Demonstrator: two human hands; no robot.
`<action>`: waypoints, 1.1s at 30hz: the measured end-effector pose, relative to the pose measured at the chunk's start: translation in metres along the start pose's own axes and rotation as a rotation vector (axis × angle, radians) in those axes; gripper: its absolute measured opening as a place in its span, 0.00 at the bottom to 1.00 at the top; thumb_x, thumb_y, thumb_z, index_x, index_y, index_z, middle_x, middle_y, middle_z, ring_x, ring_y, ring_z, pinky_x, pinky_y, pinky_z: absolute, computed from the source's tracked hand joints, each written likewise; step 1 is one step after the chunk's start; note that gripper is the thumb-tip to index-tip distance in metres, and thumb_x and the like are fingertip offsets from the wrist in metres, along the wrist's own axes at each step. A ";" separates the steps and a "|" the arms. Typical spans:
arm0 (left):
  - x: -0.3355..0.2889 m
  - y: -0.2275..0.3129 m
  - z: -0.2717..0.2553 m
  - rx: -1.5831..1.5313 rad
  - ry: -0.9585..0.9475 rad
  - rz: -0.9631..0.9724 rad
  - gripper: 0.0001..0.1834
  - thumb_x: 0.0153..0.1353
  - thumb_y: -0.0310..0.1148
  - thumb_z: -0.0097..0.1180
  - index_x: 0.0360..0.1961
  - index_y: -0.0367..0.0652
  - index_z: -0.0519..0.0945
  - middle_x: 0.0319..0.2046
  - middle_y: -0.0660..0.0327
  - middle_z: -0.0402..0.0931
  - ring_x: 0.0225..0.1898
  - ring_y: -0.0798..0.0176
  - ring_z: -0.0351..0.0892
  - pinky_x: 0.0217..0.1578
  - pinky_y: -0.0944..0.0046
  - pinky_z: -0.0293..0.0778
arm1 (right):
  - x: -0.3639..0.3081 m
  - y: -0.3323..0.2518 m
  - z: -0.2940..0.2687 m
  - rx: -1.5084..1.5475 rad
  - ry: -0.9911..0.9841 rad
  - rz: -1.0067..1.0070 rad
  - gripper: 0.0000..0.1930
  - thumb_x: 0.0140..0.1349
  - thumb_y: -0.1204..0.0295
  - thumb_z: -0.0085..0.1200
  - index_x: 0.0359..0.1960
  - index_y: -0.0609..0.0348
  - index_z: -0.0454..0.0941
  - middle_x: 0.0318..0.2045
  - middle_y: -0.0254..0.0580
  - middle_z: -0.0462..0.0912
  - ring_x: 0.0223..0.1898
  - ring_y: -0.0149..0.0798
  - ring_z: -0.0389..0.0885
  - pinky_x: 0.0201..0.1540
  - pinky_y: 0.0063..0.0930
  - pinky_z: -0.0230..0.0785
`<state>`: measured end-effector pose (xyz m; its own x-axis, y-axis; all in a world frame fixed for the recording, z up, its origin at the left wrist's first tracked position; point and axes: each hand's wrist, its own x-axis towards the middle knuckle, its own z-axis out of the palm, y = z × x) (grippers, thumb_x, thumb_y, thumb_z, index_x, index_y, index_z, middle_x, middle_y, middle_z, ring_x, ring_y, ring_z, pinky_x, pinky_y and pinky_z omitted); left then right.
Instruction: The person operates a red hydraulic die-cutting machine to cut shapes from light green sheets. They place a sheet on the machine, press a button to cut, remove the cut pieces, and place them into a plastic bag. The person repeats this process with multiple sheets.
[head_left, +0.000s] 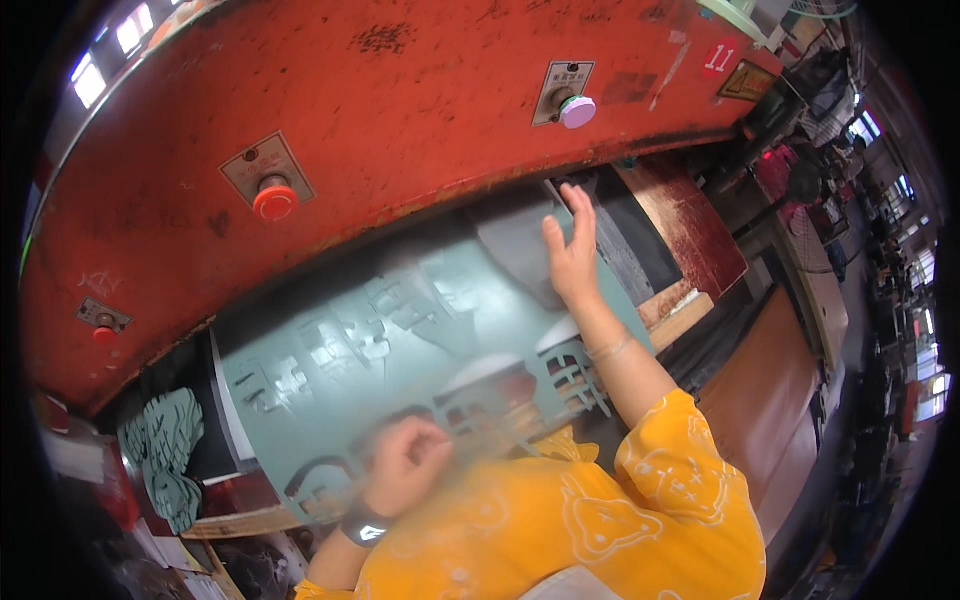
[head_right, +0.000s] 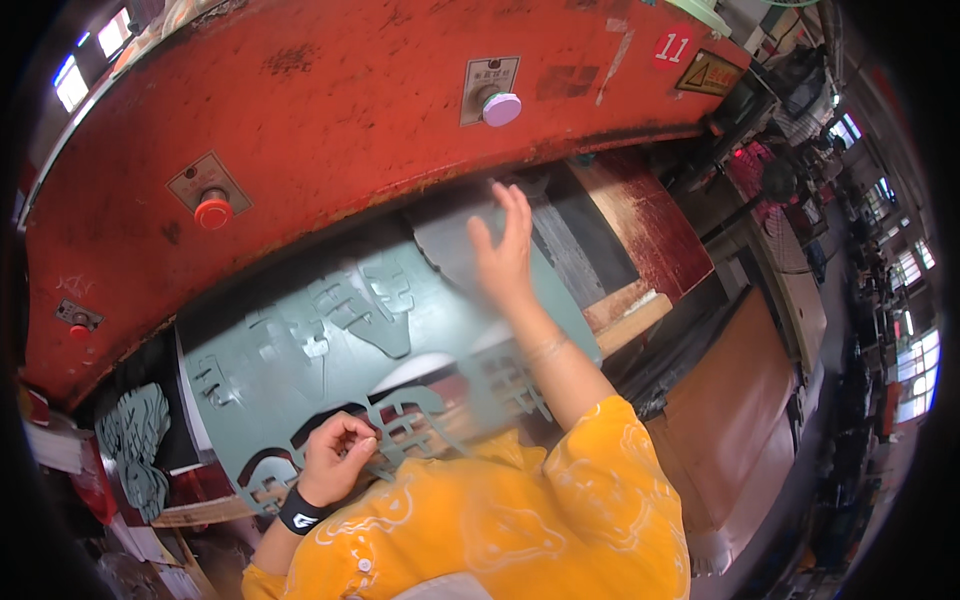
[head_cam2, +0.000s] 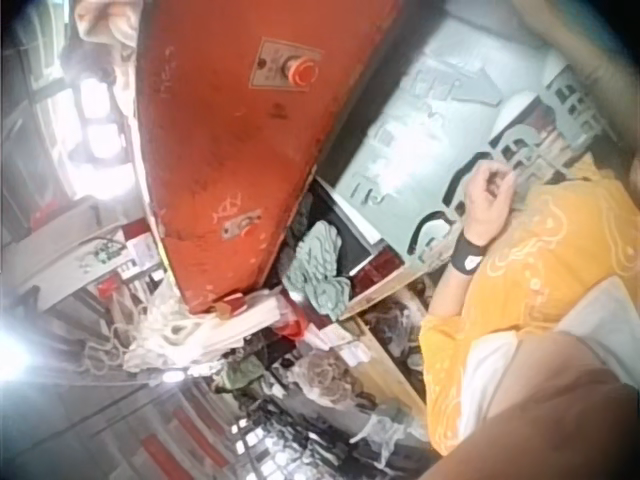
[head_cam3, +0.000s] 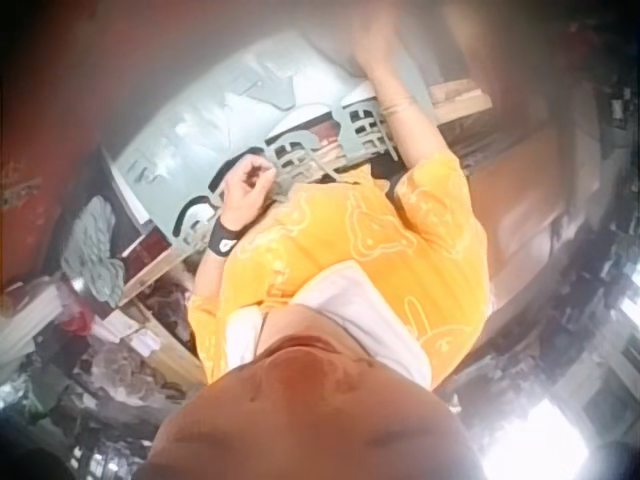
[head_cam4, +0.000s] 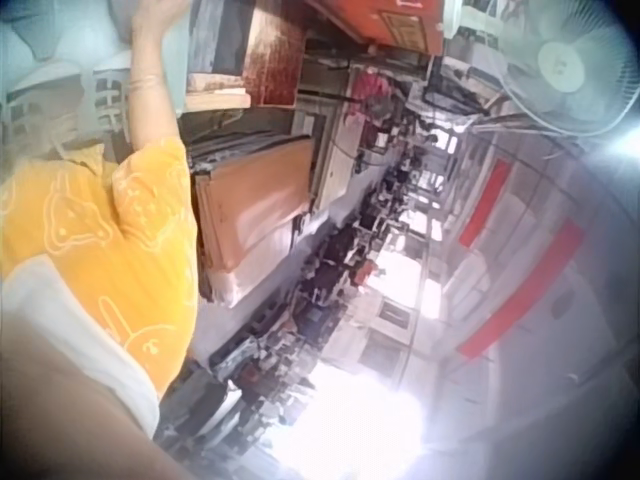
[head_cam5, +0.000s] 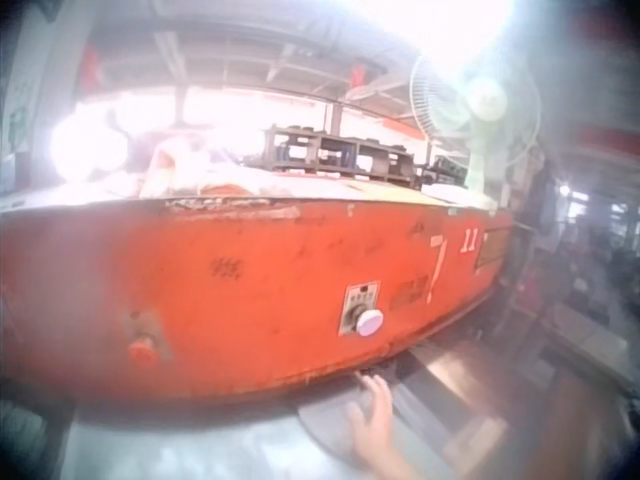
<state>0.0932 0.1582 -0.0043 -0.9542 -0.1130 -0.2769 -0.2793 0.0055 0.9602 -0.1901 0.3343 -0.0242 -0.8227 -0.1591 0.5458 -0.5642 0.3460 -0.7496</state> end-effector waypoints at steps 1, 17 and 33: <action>-0.013 -0.010 0.011 0.201 0.051 0.157 0.07 0.52 0.25 0.60 0.31 0.37 0.75 0.30 0.61 0.73 0.31 0.68 0.74 0.34 0.70 0.70 | -0.002 -0.002 -0.003 0.032 0.079 0.006 0.31 0.60 0.58 0.51 0.62 0.60 0.59 0.64 0.58 0.54 0.67 0.53 0.48 0.67 0.47 0.40; 0.013 -0.052 0.024 0.622 0.513 0.427 0.18 0.49 0.36 0.62 0.39 0.39 0.75 0.35 0.51 0.78 0.37 0.47 0.78 0.38 0.55 0.72 | 0.019 -0.012 -0.056 0.177 0.464 -0.004 0.38 0.62 0.52 0.48 0.66 0.63 0.48 0.65 0.61 0.52 0.67 0.55 0.48 0.67 0.45 0.41; 0.012 -0.047 0.029 0.663 0.563 0.377 0.36 0.51 0.28 0.58 0.62 0.40 0.60 0.45 0.44 0.75 0.42 0.47 0.76 0.46 0.55 0.69 | -0.075 0.027 -0.145 -0.608 -0.556 0.260 0.41 0.51 0.37 0.48 0.55 0.60 0.71 0.59 0.50 0.68 0.64 0.47 0.58 0.64 0.49 0.41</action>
<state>0.0921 0.1855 -0.0536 -0.8503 -0.4508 0.2718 -0.1325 0.6830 0.7183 -0.1335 0.4892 -0.0313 -0.9248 -0.3804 0.0032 -0.3484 0.8436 -0.4085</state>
